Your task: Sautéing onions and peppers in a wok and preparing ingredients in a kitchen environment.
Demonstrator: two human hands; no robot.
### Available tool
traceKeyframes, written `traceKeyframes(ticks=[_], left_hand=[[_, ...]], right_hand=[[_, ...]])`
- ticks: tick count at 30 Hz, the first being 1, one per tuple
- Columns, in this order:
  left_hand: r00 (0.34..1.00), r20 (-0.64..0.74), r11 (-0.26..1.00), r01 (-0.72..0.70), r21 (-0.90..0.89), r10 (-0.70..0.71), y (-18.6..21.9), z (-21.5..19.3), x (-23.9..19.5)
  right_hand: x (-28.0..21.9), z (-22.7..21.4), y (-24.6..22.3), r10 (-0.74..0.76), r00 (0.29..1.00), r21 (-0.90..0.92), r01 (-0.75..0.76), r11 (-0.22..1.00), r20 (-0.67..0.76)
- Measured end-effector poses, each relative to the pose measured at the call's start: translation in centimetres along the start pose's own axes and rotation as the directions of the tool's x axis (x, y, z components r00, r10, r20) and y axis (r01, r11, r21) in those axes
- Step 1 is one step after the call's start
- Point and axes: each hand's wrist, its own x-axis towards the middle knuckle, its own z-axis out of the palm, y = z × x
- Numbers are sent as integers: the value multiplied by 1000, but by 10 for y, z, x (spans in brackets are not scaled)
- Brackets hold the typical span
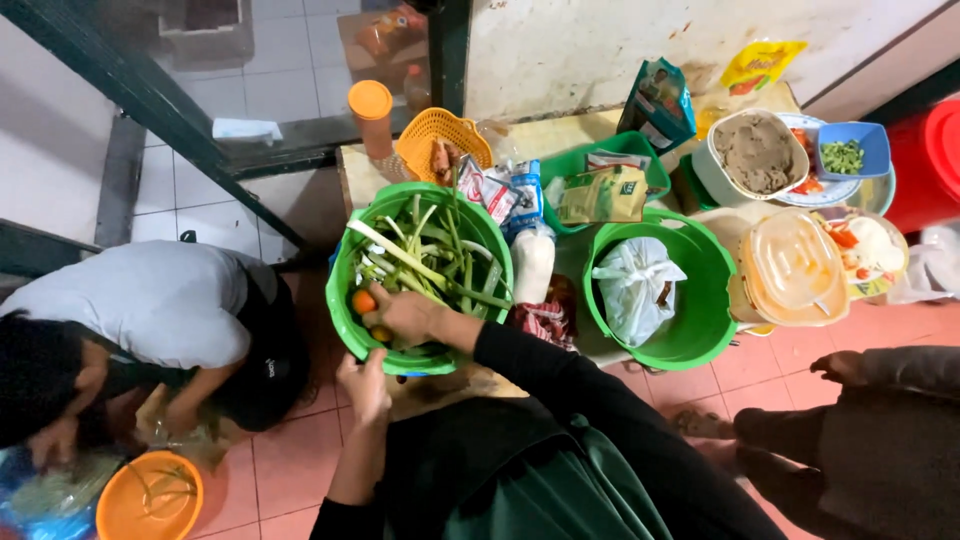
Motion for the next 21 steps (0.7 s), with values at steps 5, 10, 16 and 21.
traceKeyframes(ticks=[5, 10, 16, 21], left_hand=[[998, -35, 998, 57, -30, -58, -6, -2, -3], [993, -21, 991, 111, -72, -113, 13, 1, 1], [993, -44, 986, 104, -132, -111, 35, -8, 1], [980, -24, 972, 191, -136, -196, 41, -29, 4]], right_hand=[[16, 59, 9, 22, 963, -356, -120, 927, -269], [-1, 4, 11, 134, 988, -114, -141, 983, -71], [-33, -50, 32, 103, 926, 443, 75, 894, -364], [-40, -88, 48, 231, 861, 316, -87, 945, -453]])
